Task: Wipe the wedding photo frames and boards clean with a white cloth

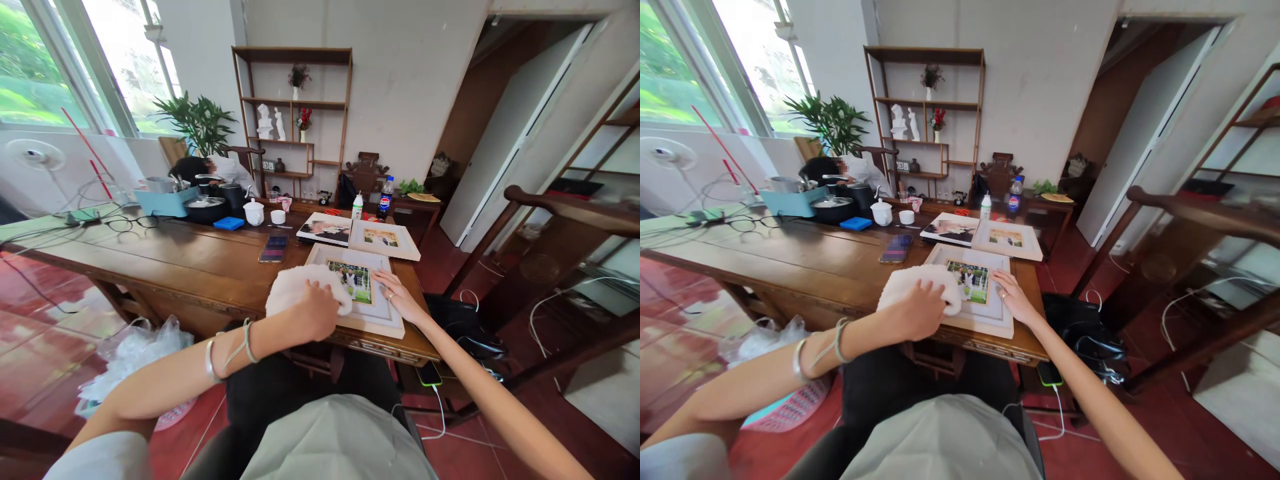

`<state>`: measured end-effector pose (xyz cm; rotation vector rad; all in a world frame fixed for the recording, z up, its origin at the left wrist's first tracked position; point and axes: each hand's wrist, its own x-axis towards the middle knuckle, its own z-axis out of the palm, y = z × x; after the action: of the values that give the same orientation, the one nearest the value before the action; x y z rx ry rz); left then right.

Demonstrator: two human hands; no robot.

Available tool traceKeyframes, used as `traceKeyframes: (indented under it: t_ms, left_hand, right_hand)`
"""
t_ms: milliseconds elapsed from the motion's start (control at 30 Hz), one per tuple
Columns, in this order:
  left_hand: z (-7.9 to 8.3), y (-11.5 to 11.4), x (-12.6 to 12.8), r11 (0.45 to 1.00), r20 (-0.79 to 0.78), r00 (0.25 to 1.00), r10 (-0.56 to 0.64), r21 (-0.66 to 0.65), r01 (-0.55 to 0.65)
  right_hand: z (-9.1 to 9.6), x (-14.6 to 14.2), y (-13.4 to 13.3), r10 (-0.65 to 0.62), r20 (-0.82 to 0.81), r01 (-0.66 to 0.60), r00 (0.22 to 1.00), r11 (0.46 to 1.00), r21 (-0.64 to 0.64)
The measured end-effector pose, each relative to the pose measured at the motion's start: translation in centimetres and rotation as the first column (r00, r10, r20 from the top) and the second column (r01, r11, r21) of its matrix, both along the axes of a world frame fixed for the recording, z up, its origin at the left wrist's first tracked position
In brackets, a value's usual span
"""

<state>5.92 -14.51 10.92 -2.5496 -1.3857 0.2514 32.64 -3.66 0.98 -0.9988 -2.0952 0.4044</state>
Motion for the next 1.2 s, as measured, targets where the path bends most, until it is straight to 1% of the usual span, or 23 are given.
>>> traceKeyframes:
  t_ms: [67, 100, 167, 233, 300, 367, 433, 500, 567, 600, 667, 733, 800, 833, 900, 933, 967, 1000, 1033, 1100, 1133, 1200]
  left_hand:
    - [-0.1, -1.5, 0.5, 0.999, 0.005, 1.000, 0.021, 0.033, -0.021]
    - [-0.2, -1.7, 0.7, 0.998, 0.014, 0.999, 0.034, 0.044, -0.035]
    - [-0.6, -0.9, 0.9, 0.997, 0.028, 0.997, 0.069, 0.044, -0.070]
    - [-1.1, 1.2, 0.8, 0.990, 0.038, 0.990, 0.133, 0.036, -0.134]
    - [-1.5, 4.0, 0.5, 0.981, 0.061, 0.980, 0.190, 0.036, -0.193]
    - [-1.9, 7.1, -0.2, 0.976, 0.104, 0.972, 0.209, 0.048, -0.214]
    - [-2.2, 9.9, -0.8, 0.978, 0.143, 0.973, 0.179, 0.080, -0.192]
    - [-2.6, 12.1, -1.4, 0.984, 0.170, 0.980, 0.105, 0.123, -0.127]
    - [-2.8, 13.5, -1.7, 0.987, 0.176, 0.984, 0.004, 0.158, -0.032]
    - [-2.9, 13.8, -1.8, 0.986, 0.170, 0.985, -0.037, 0.164, 0.009]
    - [-2.7, 13.6, -1.7, 0.987, 0.155, 0.984, -0.082, 0.149, 0.059]
    - [-2.3, 12.1, -1.4, 0.991, 0.142, 0.985, -0.103, 0.105, 0.088]
    - [-1.6, 9.6, -1.0, 0.986, 0.137, 0.977, -0.163, 0.045, 0.158]
    - [-1.2, 8.1, -0.7, 0.975, 0.138, 0.966, -0.219, 0.014, 0.220]
    - [-0.8, 4.9, -0.3, 0.933, 0.149, 0.925, -0.349, -0.037, 0.357]
    - [-0.7, 3.4, -0.1, 0.914, 0.157, 0.906, -0.393, -0.044, 0.404]
    - [-0.7, 2.3, 0.1, 0.903, 0.166, 0.894, -0.417, -0.041, 0.428]
    - [-0.8, 1.4, 0.2, 0.903, 0.175, 0.891, -0.418, -0.026, 0.429]
    - [-1.1, 1.0, 0.2, 0.912, 0.184, 0.897, -0.403, -0.006, 0.411]
    - [-1.7, 1.5, 0.2, 0.938, 0.196, 0.918, -0.346, 0.041, 0.345]
    - [-2.1, 2.4, 0.0, 0.948, 0.198, 0.927, -0.318, 0.064, 0.311]
    - [-2.7, 4.9, -0.3, 0.961, 0.190, 0.943, -0.272, 0.113, 0.254]
  right_hand:
    - [0.0, 0.0, 0.0, 0.000, 0.006, 0.000, 1.000, 1.000, -0.003]
    - [0.1, 0.1, 0.0, 0.003, 0.011, -0.003, 1.000, 1.000, -0.004]
    - [0.1, 0.2, -0.1, 0.016, 0.023, -0.016, 1.000, 1.000, -0.003]
    - [0.2, 0.3, -0.1, 0.030, 0.032, -0.030, 0.999, 1.000, 0.000]
    - [0.2, 0.3, -0.1, 0.040, 0.039, -0.040, 0.998, 0.999, 0.000]
    - [0.2, 0.3, -0.1, 0.045, 0.043, -0.045, 0.998, 0.999, -0.001]
    - [0.3, 0.3, -0.2, 0.044, 0.044, -0.044, 0.998, 0.999, 0.001]
    - [0.3, 0.2, -0.2, 0.041, 0.042, -0.041, 0.998, 0.999, 0.003]
    - [0.4, 0.2, -0.3, 0.039, 0.040, -0.039, 0.998, 0.999, -0.001]
    - [0.4, 0.1, -0.3, 0.039, 0.037, -0.039, 0.999, 0.999, -0.004]
    - [0.5, 0.1, -0.3, 0.036, 0.031, -0.035, 0.999, 0.999, -0.010]
    - [0.5, 0.0, -0.3, 0.032, 0.026, -0.032, 0.999, 0.999, -0.012]
    - [0.4, 0.0, -0.3, 0.027, 0.021, -0.027, 0.999, 1.000, -0.013]
    - [0.4, 0.0, -0.3, 0.023, 0.018, -0.023, 1.000, 1.000, -0.015]
    - [0.3, 0.0, -0.2, 0.018, 0.011, -0.018, 1.000, 1.000, -0.015]
    - [0.2, 0.1, -0.2, 0.018, 0.009, -0.018, 1.000, 1.000, -0.012]
    - [0.2, 0.1, -0.2, 0.019, 0.009, -0.019, 1.000, 1.000, -0.008]
    - [0.1, 0.1, -0.2, 0.021, 0.010, -0.021, 1.000, 1.000, -0.004]
    - [0.2, 0.1, -0.2, 0.024, 0.013, -0.024, 1.000, 1.000, -0.002]
    - [0.2, 0.2, -0.2, 0.026, 0.020, -0.026, 0.999, 1.000, -0.006]
    - [0.3, 0.2, -0.2, 0.026, 0.025, -0.026, 0.999, 1.000, -0.010]
    - [0.3, 0.2, -0.1, 0.024, 0.033, -0.023, 0.999, 1.000, -0.013]
